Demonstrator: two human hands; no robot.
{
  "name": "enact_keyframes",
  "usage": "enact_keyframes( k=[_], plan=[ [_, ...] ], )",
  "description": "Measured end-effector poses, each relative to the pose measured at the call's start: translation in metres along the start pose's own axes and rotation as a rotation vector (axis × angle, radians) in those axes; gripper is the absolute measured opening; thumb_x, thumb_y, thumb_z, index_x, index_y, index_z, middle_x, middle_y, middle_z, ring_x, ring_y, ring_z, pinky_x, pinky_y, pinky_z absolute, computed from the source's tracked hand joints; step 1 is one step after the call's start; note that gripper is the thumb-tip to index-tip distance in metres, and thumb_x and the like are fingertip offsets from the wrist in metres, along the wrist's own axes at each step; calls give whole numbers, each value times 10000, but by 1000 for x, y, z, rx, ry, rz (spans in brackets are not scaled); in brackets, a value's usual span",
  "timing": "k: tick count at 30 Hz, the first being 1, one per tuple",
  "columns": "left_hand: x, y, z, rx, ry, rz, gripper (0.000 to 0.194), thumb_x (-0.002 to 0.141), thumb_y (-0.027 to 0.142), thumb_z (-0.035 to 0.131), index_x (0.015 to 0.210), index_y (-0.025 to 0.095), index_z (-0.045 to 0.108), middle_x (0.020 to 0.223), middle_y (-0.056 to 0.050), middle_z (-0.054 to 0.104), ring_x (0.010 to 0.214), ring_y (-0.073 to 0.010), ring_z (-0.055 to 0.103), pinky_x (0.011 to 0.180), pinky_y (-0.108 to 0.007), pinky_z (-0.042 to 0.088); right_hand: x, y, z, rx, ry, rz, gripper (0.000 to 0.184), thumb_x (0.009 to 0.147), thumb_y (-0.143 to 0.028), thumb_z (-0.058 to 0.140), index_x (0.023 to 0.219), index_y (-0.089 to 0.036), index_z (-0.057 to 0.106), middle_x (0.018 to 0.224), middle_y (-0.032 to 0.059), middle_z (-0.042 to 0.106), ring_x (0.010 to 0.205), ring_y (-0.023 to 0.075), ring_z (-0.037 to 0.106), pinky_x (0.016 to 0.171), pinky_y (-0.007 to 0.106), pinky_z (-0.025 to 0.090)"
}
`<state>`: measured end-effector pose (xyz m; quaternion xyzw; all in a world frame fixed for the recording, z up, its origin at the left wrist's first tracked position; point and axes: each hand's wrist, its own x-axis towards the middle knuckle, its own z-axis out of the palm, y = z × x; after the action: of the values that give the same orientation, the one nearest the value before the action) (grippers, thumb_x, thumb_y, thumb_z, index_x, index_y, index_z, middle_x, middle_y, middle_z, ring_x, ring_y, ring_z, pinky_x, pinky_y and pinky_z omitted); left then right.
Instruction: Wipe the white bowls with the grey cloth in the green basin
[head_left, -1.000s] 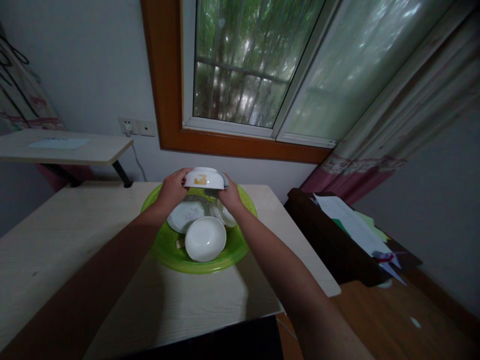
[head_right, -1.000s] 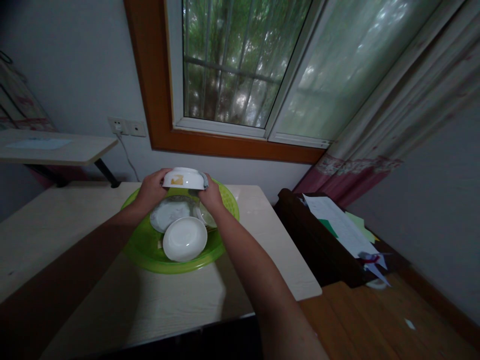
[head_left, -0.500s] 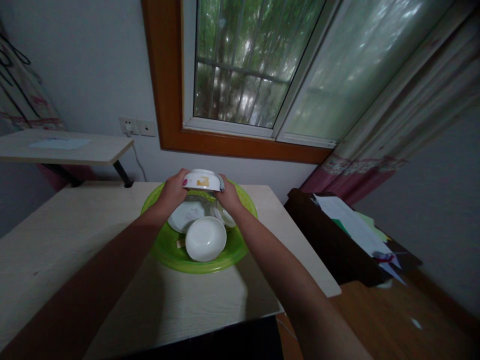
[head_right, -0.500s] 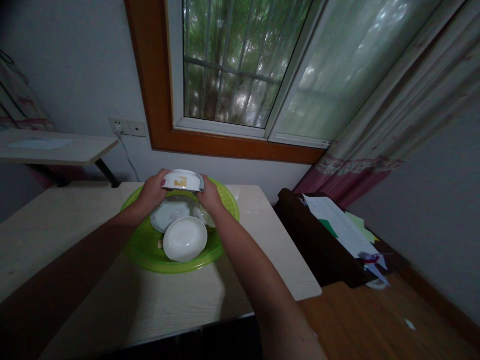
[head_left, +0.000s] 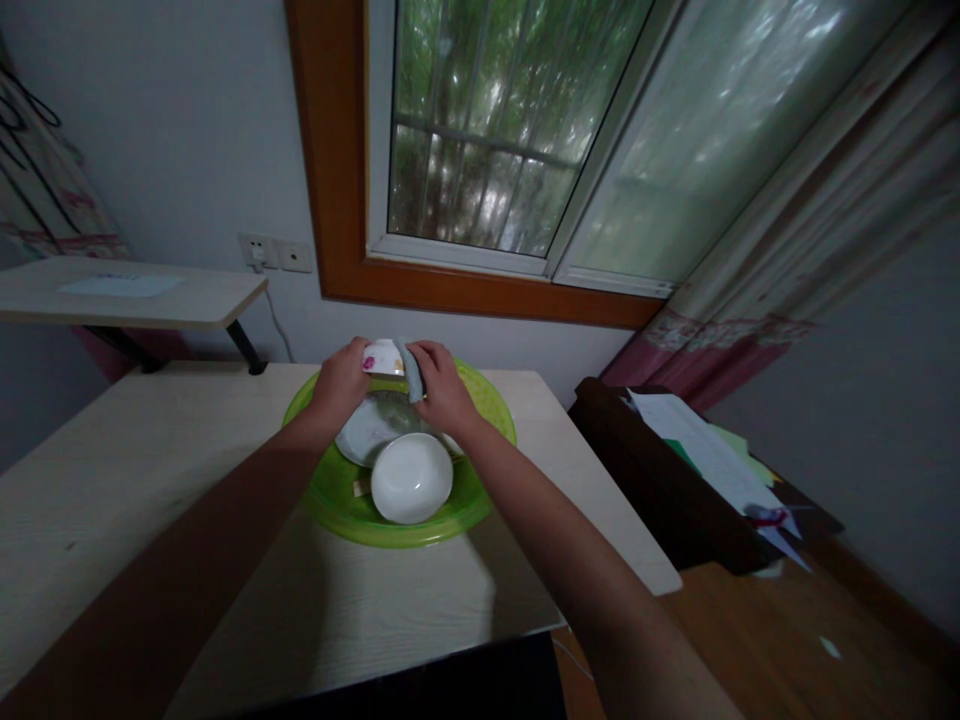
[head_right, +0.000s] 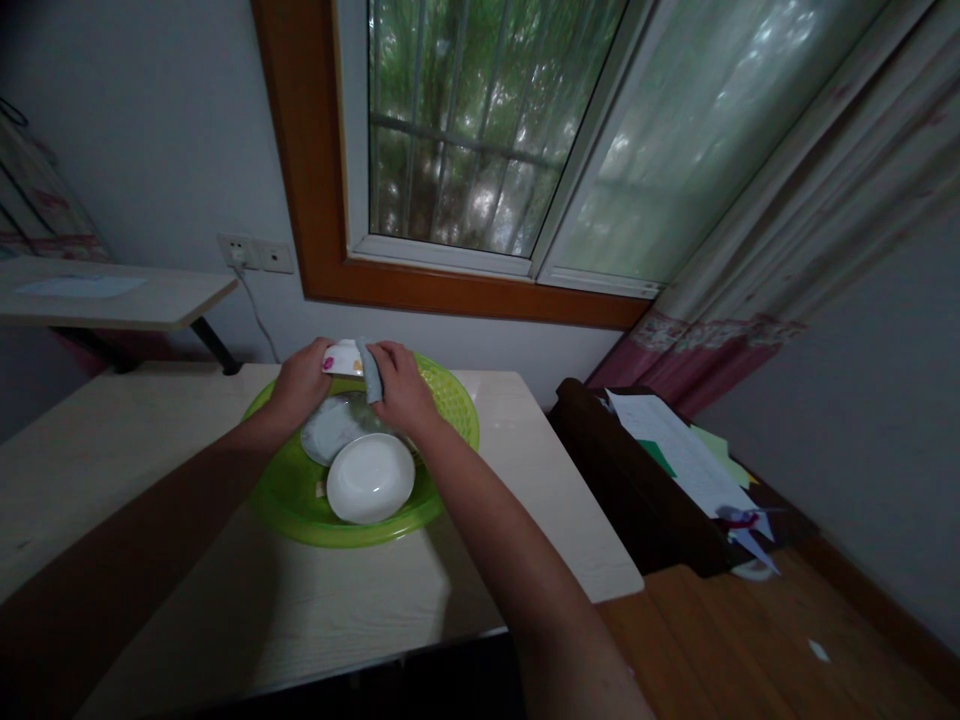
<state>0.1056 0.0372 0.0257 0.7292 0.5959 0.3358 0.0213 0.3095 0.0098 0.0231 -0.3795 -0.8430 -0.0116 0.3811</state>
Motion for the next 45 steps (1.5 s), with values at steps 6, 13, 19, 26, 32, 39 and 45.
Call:
enact_keyframes(
  k=[6, 13, 19, 26, 32, 39, 45],
  plan=[
    [-1, 0, 1, 48, -30, 20, 261, 933, 208, 450, 1137, 191, 613, 1040, -122, 736, 960, -239, 686, 834, -319, 483, 1, -13, -5, -61, -111, -176, 814, 786, -86, 601, 1545, -276, 377, 1519, 112, 422, 1425, 305, 342, 1207, 529, 321],
    [-2, 3, -2, 80, -22, -1, 266, 937, 213, 437, 1128, 185, 619, 1009, -125, 743, 927, -240, 692, 790, -314, 483, 3, -14, -9, -92, -96, -146, 776, 807, -87, 613, 1531, -295, 429, 1511, 85, 445, 1397, 299, 359, 1201, 516, 339],
    [-2, 2, -1, 94, -30, 18, 352, 878, 133, 457, 1188, 192, 612, 1090, -141, 738, 975, -254, 689, 827, -331, 488, 0, 3, -7, -125, 57, 8, 621, 844, -84, 579, 1442, -250, 552, 1456, 114, 482, 1325, 303, 407, 1143, 502, 400],
    [-4, 4, -2, 69, -60, 21, 282, 918, 186, 464, 1154, 192, 619, 1069, -140, 734, 964, -250, 689, 835, -327, 481, 0, -2, -10, -95, -61, -136, 657, 843, -136, 640, 1457, -345, 534, 1467, 68, 494, 1325, 293, 417, 1144, 515, 377],
    [-4, 5, -3, 28, -61, 9, 260, 928, 199, 466, 1142, 202, 614, 1087, -134, 734, 976, -248, 687, 839, -328, 474, 1, -7, -11, -116, -118, -196, 663, 812, -184, 694, 1443, -336, 562, 1466, 63, 505, 1306, 301, 417, 1135, 493, 376],
    [-3, 1, 0, 83, -52, 30, 261, 912, 174, 465, 1117, 201, 623, 1047, -137, 739, 956, -269, 693, 810, -333, 473, 1, 6, -10, -123, 31, -23, 591, 833, -139, 638, 1395, -321, 616, 1419, 85, 519, 1280, 307, 417, 1111, 509, 396],
    [-4, 1, 0, 89, -64, 31, 232, 921, 196, 472, 1104, 196, 616, 1033, -138, 738, 934, -267, 694, 781, -330, 463, -1, 5, -11, -134, -22, -111, 596, 830, -152, 651, 1399, -326, 613, 1394, 89, 525, 1255, 302, 424, 1105, 502, 399]
  ],
)
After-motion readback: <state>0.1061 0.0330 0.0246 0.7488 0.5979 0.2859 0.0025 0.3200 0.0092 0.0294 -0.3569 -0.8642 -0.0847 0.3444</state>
